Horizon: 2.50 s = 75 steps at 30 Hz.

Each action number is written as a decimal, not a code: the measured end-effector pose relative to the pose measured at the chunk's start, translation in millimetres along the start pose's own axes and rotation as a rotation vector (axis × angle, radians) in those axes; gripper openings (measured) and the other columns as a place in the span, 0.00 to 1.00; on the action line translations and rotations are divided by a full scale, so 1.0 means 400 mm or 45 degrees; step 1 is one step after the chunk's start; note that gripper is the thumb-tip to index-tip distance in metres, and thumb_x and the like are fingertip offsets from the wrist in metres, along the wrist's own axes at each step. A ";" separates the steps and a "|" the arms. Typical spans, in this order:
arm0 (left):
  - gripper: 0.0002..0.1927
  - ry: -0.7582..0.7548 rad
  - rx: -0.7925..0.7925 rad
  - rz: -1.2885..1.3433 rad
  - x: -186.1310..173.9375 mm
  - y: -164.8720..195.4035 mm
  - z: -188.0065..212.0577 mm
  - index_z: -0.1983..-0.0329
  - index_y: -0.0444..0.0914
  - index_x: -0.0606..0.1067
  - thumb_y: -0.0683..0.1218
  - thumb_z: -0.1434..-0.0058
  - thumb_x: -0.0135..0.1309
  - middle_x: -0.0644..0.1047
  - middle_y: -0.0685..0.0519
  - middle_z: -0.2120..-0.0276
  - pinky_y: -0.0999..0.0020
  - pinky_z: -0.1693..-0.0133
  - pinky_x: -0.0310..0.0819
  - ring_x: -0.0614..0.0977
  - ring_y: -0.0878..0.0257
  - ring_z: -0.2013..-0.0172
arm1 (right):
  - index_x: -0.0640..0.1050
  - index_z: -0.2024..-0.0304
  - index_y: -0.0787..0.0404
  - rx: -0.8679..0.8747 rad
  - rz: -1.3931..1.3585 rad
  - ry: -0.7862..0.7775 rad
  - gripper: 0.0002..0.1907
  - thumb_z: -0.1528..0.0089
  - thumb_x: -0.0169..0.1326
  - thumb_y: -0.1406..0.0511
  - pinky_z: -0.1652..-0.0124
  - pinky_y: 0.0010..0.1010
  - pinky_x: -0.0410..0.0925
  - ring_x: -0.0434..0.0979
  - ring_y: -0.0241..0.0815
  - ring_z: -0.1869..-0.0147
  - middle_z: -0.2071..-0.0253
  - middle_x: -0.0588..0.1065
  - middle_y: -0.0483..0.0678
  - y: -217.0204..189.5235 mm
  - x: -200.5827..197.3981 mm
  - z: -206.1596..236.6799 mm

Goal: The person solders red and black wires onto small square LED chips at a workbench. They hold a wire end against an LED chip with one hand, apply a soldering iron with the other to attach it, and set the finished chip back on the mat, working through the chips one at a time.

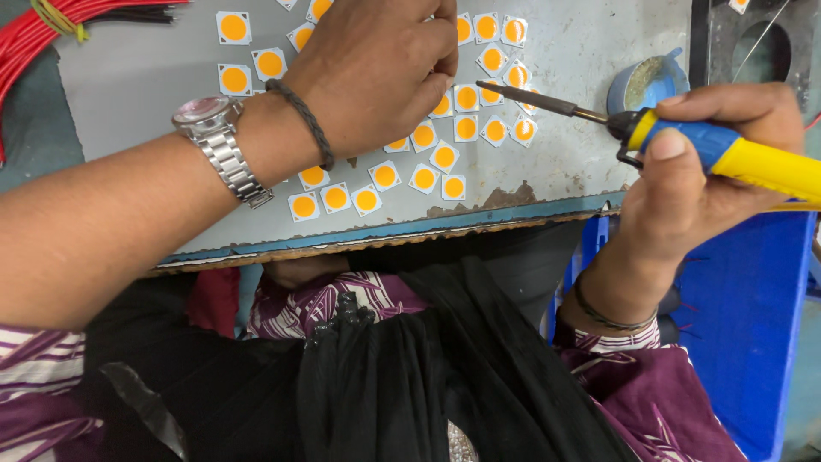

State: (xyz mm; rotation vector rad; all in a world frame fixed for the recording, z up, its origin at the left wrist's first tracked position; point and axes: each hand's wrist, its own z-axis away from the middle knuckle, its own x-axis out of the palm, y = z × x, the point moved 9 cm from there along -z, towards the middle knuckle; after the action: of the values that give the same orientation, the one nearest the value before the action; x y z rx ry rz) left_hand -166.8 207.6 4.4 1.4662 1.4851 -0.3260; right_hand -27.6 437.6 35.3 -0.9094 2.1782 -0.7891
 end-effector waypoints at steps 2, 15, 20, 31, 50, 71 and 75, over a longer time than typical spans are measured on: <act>0.06 0.007 0.012 -0.020 0.000 0.004 -0.001 0.71 0.35 0.77 0.38 0.38 0.61 0.75 0.51 0.58 0.56 0.55 0.70 0.77 0.54 0.56 | 0.76 0.57 0.69 0.036 -0.015 -0.028 0.21 0.30 0.63 0.56 0.63 0.23 0.59 0.67 0.35 0.65 0.60 0.72 0.48 -0.002 0.014 0.002; 0.06 0.042 0.074 -0.034 0.000 0.013 0.002 0.71 0.35 0.77 0.36 0.37 0.58 0.75 0.51 0.59 0.57 0.55 0.71 0.77 0.54 0.55 | 0.78 0.58 0.69 0.034 -0.003 -0.066 0.20 0.31 0.64 0.57 0.64 0.22 0.58 0.66 0.34 0.65 0.61 0.72 0.47 0.007 0.029 0.010; 0.06 0.052 0.088 -0.041 0.000 0.014 0.005 0.71 0.35 0.77 0.36 0.37 0.58 0.75 0.51 0.59 0.57 0.54 0.71 0.77 0.54 0.54 | 0.78 0.57 0.70 0.046 -0.007 -0.084 0.20 0.30 0.64 0.57 0.64 0.22 0.57 0.66 0.35 0.65 0.62 0.71 0.47 0.008 0.031 0.014; 0.04 -0.240 -0.237 0.013 -0.003 -0.032 -0.021 0.57 0.36 0.78 0.41 0.31 0.56 0.77 0.49 0.63 0.57 0.59 0.73 0.79 0.53 0.63 | 0.74 0.55 0.68 0.012 0.075 0.026 0.20 0.29 0.61 0.56 0.59 0.23 0.60 0.68 0.36 0.61 0.59 0.70 0.48 -0.048 0.035 0.009; 0.02 0.082 0.284 -0.350 0.021 0.095 -0.001 0.67 0.35 0.77 0.36 0.42 0.58 0.73 0.51 0.55 0.58 0.43 0.66 0.72 0.56 0.49 | 0.74 0.57 0.71 0.030 -0.028 0.123 0.21 0.30 0.63 0.57 0.61 0.22 0.59 0.66 0.36 0.63 0.60 0.71 0.49 -0.020 -0.026 0.052; 0.05 0.108 0.062 -0.068 -0.030 0.047 -0.024 0.52 0.35 0.79 0.41 0.27 0.57 0.79 0.49 0.63 0.59 0.61 0.73 0.81 0.56 0.63 | 0.74 0.57 0.69 0.045 -0.008 0.071 0.20 0.33 0.61 0.57 0.62 0.22 0.61 0.71 0.36 0.63 0.61 0.72 0.50 -0.054 0.006 0.035; 0.05 0.077 0.058 -0.090 -0.043 0.044 -0.032 0.51 0.35 0.77 0.41 0.26 0.54 0.80 0.50 0.61 0.62 0.63 0.76 0.83 0.57 0.65 | 0.74 0.58 0.69 0.045 -0.017 0.079 0.20 0.34 0.61 0.57 0.62 0.22 0.63 0.71 0.36 0.64 0.61 0.72 0.50 -0.053 0.006 0.033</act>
State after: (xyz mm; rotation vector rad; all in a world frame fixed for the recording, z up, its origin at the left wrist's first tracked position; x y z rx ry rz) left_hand -160.9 211.1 31.3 1.4729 1.5901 -0.3636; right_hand -11.0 419.6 41.7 -0.8935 2.2068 -0.8701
